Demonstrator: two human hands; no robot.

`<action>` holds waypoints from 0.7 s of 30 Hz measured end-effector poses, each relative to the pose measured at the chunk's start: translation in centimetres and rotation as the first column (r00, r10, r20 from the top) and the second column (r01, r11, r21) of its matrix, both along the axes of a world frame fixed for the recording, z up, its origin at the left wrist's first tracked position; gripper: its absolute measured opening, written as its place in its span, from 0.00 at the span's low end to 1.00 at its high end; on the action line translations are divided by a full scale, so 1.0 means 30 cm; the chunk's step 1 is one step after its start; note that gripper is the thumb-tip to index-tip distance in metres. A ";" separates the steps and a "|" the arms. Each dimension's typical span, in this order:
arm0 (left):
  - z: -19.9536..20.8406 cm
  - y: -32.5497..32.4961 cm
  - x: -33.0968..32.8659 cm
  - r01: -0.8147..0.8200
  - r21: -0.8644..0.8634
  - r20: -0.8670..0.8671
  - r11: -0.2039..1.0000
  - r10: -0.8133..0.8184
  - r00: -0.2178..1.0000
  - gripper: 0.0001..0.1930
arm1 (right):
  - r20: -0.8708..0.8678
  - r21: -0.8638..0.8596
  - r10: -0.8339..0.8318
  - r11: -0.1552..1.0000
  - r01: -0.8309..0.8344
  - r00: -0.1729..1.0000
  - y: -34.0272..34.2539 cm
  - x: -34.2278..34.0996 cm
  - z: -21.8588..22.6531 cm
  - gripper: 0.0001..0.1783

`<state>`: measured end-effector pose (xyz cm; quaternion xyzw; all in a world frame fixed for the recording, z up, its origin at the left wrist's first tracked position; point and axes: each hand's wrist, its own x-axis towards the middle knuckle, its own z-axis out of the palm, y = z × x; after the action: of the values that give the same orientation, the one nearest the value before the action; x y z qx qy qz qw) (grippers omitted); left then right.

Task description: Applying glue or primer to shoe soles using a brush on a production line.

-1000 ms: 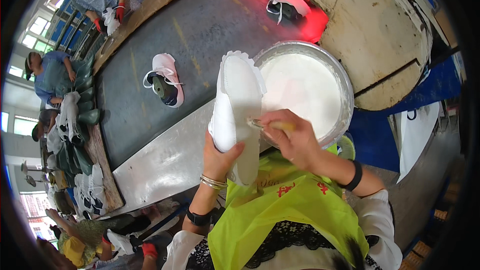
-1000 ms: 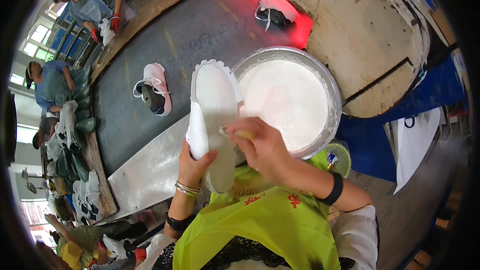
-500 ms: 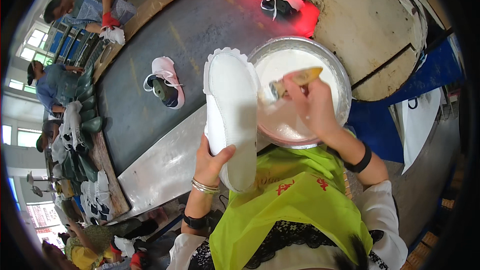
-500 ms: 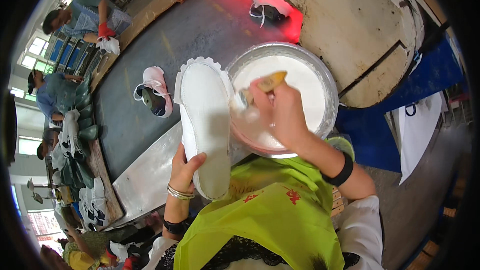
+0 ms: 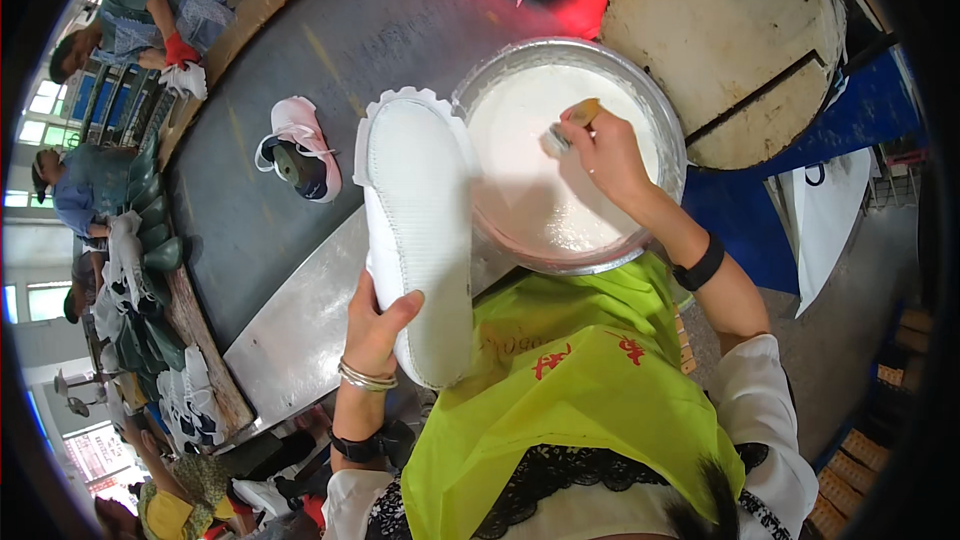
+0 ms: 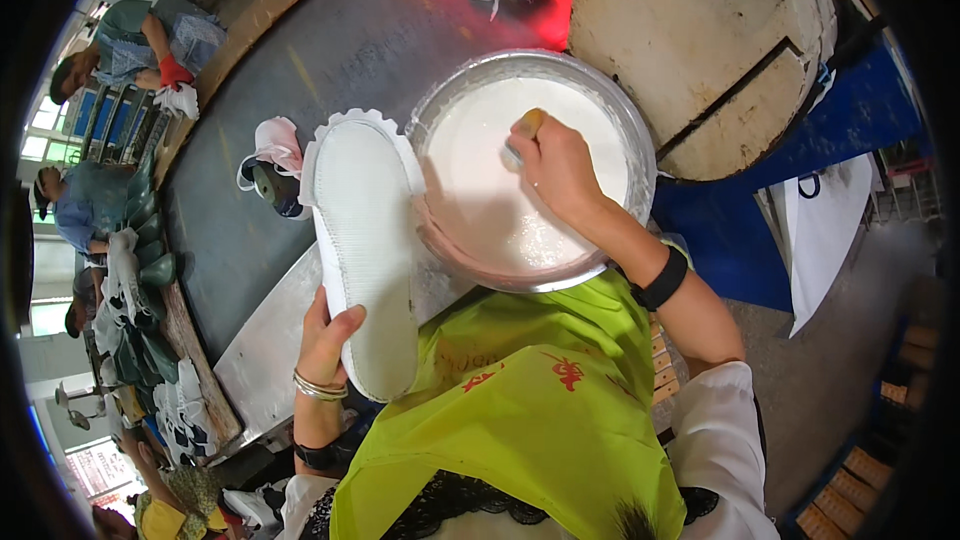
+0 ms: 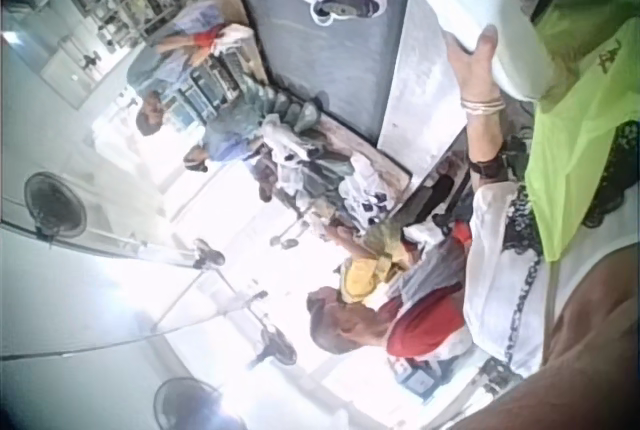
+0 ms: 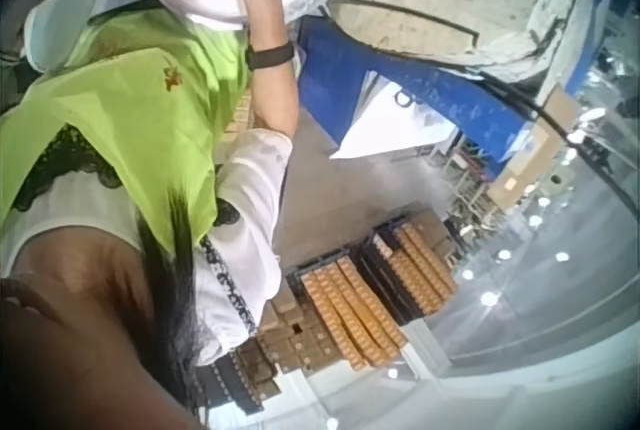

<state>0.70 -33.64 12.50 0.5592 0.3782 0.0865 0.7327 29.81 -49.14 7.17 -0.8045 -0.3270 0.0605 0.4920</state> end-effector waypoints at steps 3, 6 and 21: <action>0.001 0.010 0.008 0.022 0.046 -0.025 0.999 -0.020 0.999 0.38 | 0.125 -0.320 0.032 0.947 0.010 0.992 -0.010 -0.011 -0.035 0.07; -0.001 0.009 0.012 -0.019 0.015 -0.002 1.000 0.019 1.000 0.42 | 0.020 0.039 -0.008 0.999 0.008 1.000 -0.013 -0.038 0.067 0.06; 0.031 -0.020 0.076 0.164 0.251 -0.046 0.954 -0.158 0.986 0.44 | -0.056 0.342 0.043 0.939 -0.021 0.998 0.070 -0.085 0.193 0.07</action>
<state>2.98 -34.25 13.42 0.6784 0.3264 0.0673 0.6547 27.27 -47.04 12.95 -0.6993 -0.3302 0.0359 0.6330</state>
